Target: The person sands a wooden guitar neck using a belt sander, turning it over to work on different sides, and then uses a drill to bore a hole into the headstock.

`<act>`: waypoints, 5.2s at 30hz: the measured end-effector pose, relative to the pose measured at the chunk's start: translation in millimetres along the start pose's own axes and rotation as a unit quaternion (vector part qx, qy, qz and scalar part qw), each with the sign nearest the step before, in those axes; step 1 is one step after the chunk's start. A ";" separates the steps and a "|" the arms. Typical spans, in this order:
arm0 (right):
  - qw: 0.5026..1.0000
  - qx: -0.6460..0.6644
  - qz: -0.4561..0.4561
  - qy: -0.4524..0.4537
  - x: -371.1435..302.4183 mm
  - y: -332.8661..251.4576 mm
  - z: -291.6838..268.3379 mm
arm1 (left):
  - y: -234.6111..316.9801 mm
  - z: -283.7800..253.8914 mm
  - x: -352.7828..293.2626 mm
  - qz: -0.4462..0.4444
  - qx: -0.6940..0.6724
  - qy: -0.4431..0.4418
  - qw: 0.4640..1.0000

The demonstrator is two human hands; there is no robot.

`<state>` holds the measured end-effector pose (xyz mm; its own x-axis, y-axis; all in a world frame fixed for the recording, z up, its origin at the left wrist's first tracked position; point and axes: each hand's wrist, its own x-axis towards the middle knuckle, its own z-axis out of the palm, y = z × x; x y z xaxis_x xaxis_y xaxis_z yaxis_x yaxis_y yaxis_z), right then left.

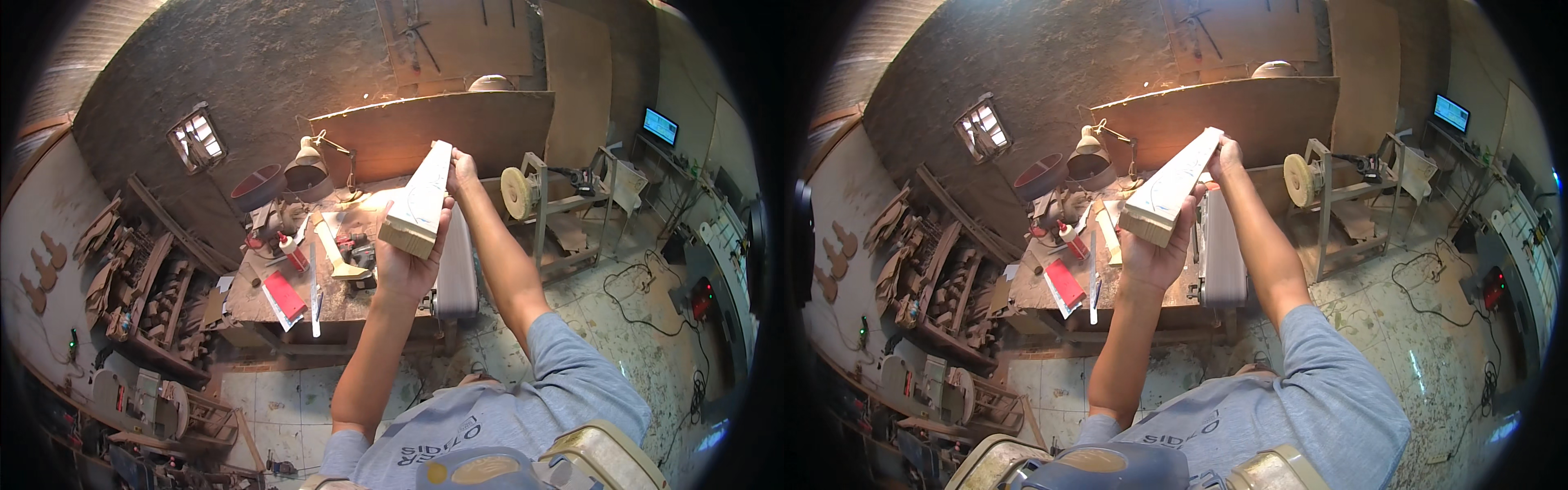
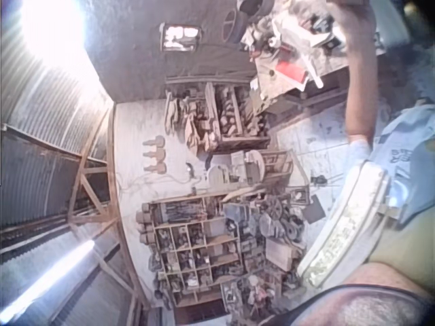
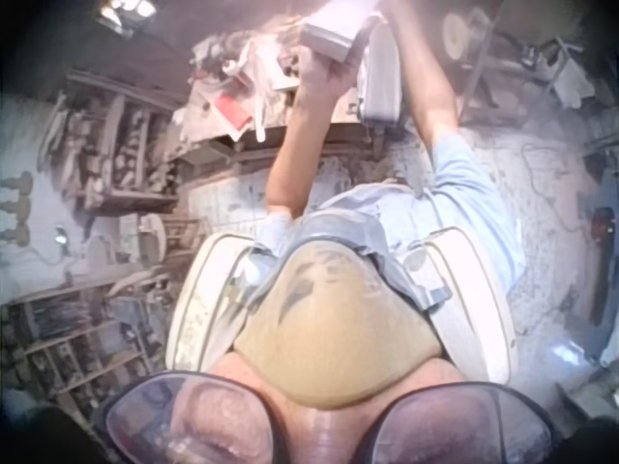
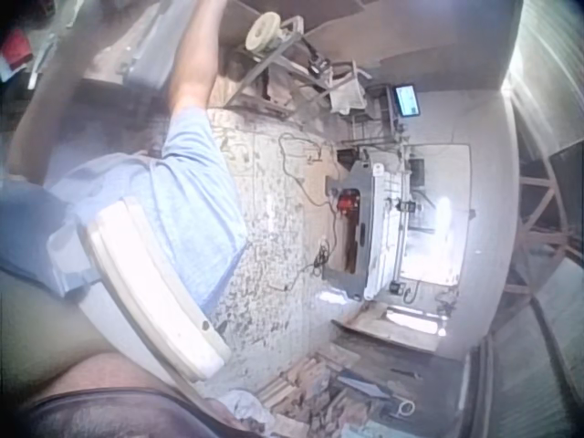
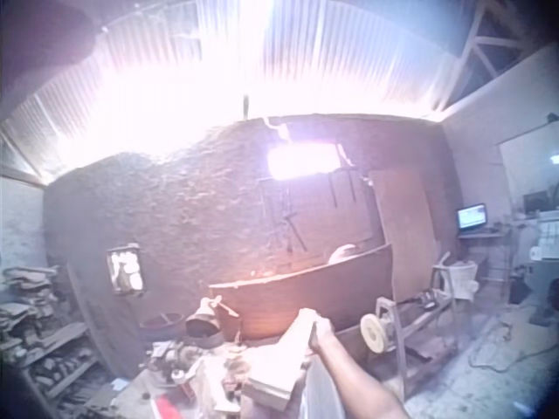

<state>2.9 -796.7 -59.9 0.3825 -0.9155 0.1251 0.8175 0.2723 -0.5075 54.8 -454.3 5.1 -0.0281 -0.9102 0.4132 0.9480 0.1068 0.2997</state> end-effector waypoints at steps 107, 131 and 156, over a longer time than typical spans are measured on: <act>0.616 -0.755 -0.218 -0.052 21.8 -8.5 -206.0 | 11.6 -222.3 -7.4 -0.282 0.855 0.182 0.395; 0.522 -0.834 -0.178 0.007 125.8 -168.4 -279.2 | -97.9 -276.7 173.4 -0.167 0.941 0.019 0.295; 0.528 -0.814 -0.222 -0.099 68.5 -25.7 -219.9 | -16.3 -213.3 47.9 -0.237 0.889 0.129 0.371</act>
<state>-86.6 -931.7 -225.8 0.4783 -0.6884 0.5453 -0.5446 -0.7196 -0.4308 105.5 -585.1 -163.3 0.1916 -0.9786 -0.0749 -0.8566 -0.2039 0.4739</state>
